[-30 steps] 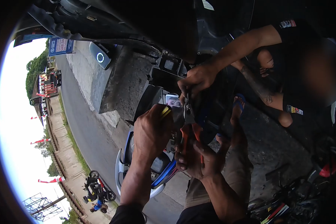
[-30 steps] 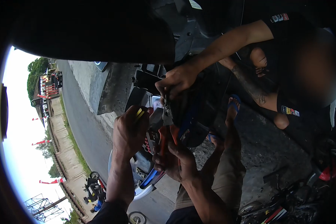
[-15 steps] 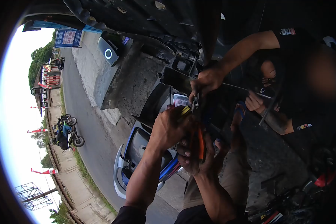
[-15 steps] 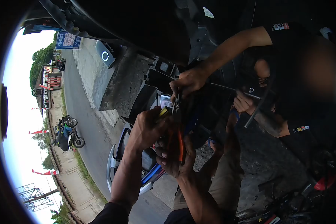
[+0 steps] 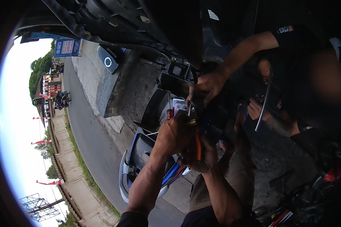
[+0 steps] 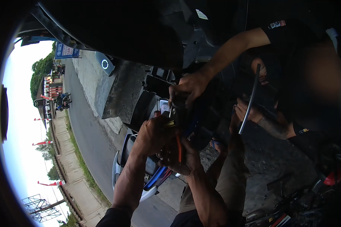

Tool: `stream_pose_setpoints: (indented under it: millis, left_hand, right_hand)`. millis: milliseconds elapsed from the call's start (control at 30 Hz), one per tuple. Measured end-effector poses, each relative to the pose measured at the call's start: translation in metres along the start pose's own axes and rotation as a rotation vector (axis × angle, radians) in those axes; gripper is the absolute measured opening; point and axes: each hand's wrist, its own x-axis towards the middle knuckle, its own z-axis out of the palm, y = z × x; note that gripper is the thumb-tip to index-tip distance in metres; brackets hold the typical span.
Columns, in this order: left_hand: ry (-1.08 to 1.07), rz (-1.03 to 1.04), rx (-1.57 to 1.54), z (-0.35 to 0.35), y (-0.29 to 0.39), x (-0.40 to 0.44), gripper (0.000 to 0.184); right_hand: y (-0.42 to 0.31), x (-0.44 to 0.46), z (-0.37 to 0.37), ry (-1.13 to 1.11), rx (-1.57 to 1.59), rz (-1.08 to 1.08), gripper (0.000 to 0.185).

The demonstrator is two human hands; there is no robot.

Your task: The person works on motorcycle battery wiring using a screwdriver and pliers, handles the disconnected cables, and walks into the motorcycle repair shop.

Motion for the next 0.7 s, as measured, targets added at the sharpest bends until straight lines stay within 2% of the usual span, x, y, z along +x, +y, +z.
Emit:
stream_pose_setpoints:
  millis: [67,133,267,300,367,467,533,600,633,667,700]
  left_hand:
    - [0.005,0.007,-0.001,-0.001,0.002,-0.002,0.03]
    - [-0.048,-0.126,-0.128,-0.007,0.011,-0.003,0.03]
    - [0.013,-0.029,-0.063,-0.01,0.008,-0.002,0.031]
    - [-0.004,-0.038,-0.102,-0.015,0.008,0.0,0.031]
    - [-0.018,-0.038,-0.142,-0.023,0.004,0.009,0.032]
    - [0.003,-0.088,-0.303,-0.029,-0.006,0.019,0.03]
    - [0.163,-0.136,-0.413,-0.033,-0.007,0.016,0.03]
    - [0.183,-0.074,-0.406,-0.036,-0.006,0.019,0.028]
    - [0.146,0.024,-0.285,-0.038,-0.001,0.021,0.031]
    - [0.109,0.12,-0.164,-0.041,0.007,0.023,0.036]
    - [0.014,0.17,-0.186,-0.041,0.015,0.029,0.045]
  right_hand:
    - [0.004,-0.001,0.005,0.028,0.018,-0.032,0.052]
    - [0.012,0.001,0.0,0.0,0.027,-0.03,0.047]
    - [0.019,0.004,-0.009,0.007,-0.078,-0.021,0.033]
    - [0.022,0.003,-0.012,0.007,-0.08,-0.019,0.033]
    - [0.025,0.003,-0.016,-0.053,0.011,-0.026,0.05]
    - [0.032,-0.001,0.002,-0.098,-0.012,-0.019,0.053]
    - [0.032,-0.004,0.004,-0.093,-0.015,-0.019,0.054]
    - [0.03,-0.003,0.005,-0.099,-0.024,-0.015,0.054]
    - [0.03,-0.003,0.002,-0.105,-0.03,-0.012,0.054]
    - [0.03,-0.003,0.0,-0.111,-0.037,-0.01,0.054]
    - [0.03,-0.004,-0.003,-0.108,-0.039,-0.004,0.054]
